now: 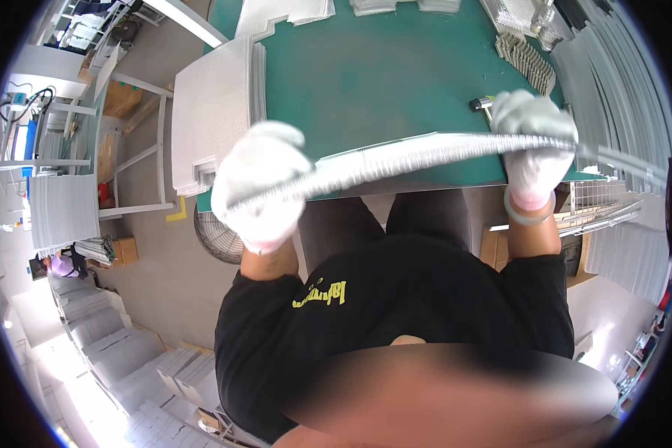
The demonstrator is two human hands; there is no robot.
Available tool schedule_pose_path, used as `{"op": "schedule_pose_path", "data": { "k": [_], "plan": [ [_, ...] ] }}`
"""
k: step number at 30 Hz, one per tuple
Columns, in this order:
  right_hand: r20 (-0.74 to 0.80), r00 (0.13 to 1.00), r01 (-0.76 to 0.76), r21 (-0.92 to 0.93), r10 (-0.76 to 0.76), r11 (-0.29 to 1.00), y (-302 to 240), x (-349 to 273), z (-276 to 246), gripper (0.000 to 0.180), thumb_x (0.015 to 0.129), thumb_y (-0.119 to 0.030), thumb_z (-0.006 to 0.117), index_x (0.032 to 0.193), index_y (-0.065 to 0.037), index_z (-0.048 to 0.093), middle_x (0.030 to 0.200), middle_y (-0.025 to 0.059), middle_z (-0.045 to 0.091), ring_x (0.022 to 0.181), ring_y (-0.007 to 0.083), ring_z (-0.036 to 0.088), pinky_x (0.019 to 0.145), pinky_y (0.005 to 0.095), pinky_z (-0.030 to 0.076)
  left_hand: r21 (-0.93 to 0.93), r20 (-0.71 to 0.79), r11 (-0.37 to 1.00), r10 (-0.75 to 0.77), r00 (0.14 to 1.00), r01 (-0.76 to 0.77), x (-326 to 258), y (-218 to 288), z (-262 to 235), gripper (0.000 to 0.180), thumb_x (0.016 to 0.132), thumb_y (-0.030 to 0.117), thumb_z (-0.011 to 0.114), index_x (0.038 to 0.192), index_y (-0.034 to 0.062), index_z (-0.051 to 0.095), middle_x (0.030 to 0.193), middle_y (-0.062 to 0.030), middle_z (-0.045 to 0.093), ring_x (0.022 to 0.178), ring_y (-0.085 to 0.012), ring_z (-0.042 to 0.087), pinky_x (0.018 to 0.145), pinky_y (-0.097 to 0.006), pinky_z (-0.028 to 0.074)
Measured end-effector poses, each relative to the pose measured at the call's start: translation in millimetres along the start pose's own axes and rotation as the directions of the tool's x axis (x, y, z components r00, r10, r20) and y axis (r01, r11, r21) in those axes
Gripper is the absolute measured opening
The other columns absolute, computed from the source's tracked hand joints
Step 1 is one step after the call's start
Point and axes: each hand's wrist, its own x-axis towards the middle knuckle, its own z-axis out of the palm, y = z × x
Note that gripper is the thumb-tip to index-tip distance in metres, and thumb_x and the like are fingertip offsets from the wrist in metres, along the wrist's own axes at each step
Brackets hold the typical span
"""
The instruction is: Assembling metal mesh filters by fitting frames and using tools.
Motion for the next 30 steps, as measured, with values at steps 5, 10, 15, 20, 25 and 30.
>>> {"op": "schedule_pose_path", "data": {
  "k": [5, 10, 15, 20, 25, 30],
  "plan": [
    [0.197, 0.977, 0.103, -0.100, -0.082, 0.990, -25.0, -32.5, 10.8, 0.028, 0.098, -0.027, 0.058, 0.082, -0.005, 0.052, 0.077, 0.0056, 0.061, 0.065, 0.0212, 0.060, 0.059, 0.0337, 0.048, -0.264, 0.439, 0.960, 0.207, 0.874, -0.095, -27.0, 26.6, -16.9, 0.022, 0.092, 0.018, 0.056, 0.072, 0.0095, 0.061, 0.072, -0.0052, 0.066, 0.069, -0.0189, 0.064, 0.080, -0.040, 0.050],
    [0.574, 0.793, 0.160, 0.122, -0.201, 0.980, -26.6, -50.2, -29.4, 0.028, 0.088, -0.018, 0.063, 0.068, -0.004, 0.049, 0.070, 0.0103, 0.062, 0.067, 0.0272, 0.064, 0.060, 0.0408, 0.050, -0.004, 0.846, 0.925, -0.199, 0.494, 0.380, -51.8, 17.0, -20.6, 0.031, 0.088, 0.024, 0.063, 0.113, 0.0052, 0.065, 0.116, -0.0132, 0.064, 0.110, -0.0300, 0.060, 0.099, -0.048, 0.046],
    [0.439, 0.886, 0.109, 0.112, -0.148, 0.988, -44.6, -73.2, -17.1, 0.023, 0.082, -0.016, 0.063, 0.082, 0.003, 0.051, 0.087, 0.0231, 0.064, 0.075, 0.0368, 0.063, 0.067, 0.0523, 0.051, 0.503, 0.772, 0.832, -0.554, 0.311, 0.234, -86.3, -25.2, -36.3, 0.061, 0.081, 0.029, 0.071, 0.135, 0.0059, 0.053, 0.139, -0.0161, 0.053, 0.132, -0.0374, 0.048, 0.108, -0.050, 0.040],
    [0.336, 0.933, 0.101, 0.096, -0.128, 0.990, -46.4, -91.0, -16.1, 0.025, 0.079, -0.016, 0.063, 0.086, 0.005, 0.052, 0.093, 0.0273, 0.064, 0.078, 0.0396, 0.063, 0.071, 0.0562, 0.053, 0.562, 0.786, 0.818, -0.574, 0.229, 0.122, -88.8, -57.2, -38.3, 0.058, 0.081, 0.028, 0.072, 0.132, 0.0078, 0.054, 0.141, -0.0122, 0.051, 0.134, -0.0351, 0.045, 0.111, -0.048, 0.038],
    [0.264, 0.952, 0.140, 0.069, -0.153, 0.988, -47.4, -92.2, -7.9, 0.025, 0.075, -0.018, 0.063, 0.076, 0.004, 0.050, 0.086, 0.0249, 0.065, 0.074, 0.0379, 0.063, 0.066, 0.0522, 0.051, 0.476, 0.819, 0.854, -0.517, 0.248, 0.208, -91.8, -68.2, -39.5, 0.061, 0.081, 0.028, 0.072, 0.135, 0.0082, 0.053, 0.139, -0.0144, 0.053, 0.131, -0.0365, 0.047, 0.111, -0.049, 0.037],
    [0.140, 0.984, 0.116, -0.031, -0.110, 0.993, -40.1, -88.7, 0.2, 0.019, 0.088, -0.017, 0.062, 0.079, -0.004, 0.052, 0.077, 0.0114, 0.064, 0.071, 0.0261, 0.064, 0.059, 0.0395, 0.051, 0.690, 0.672, 0.723, -0.661, 0.334, 0.043, -101.8, -52.3, -46.7, 0.050, 0.081, 0.016, 0.066, 0.130, 0.0080, 0.055, 0.115, -0.0142, 0.061, 0.112, -0.0344, 0.057, 0.102, -0.046, 0.042]
  ]
}}
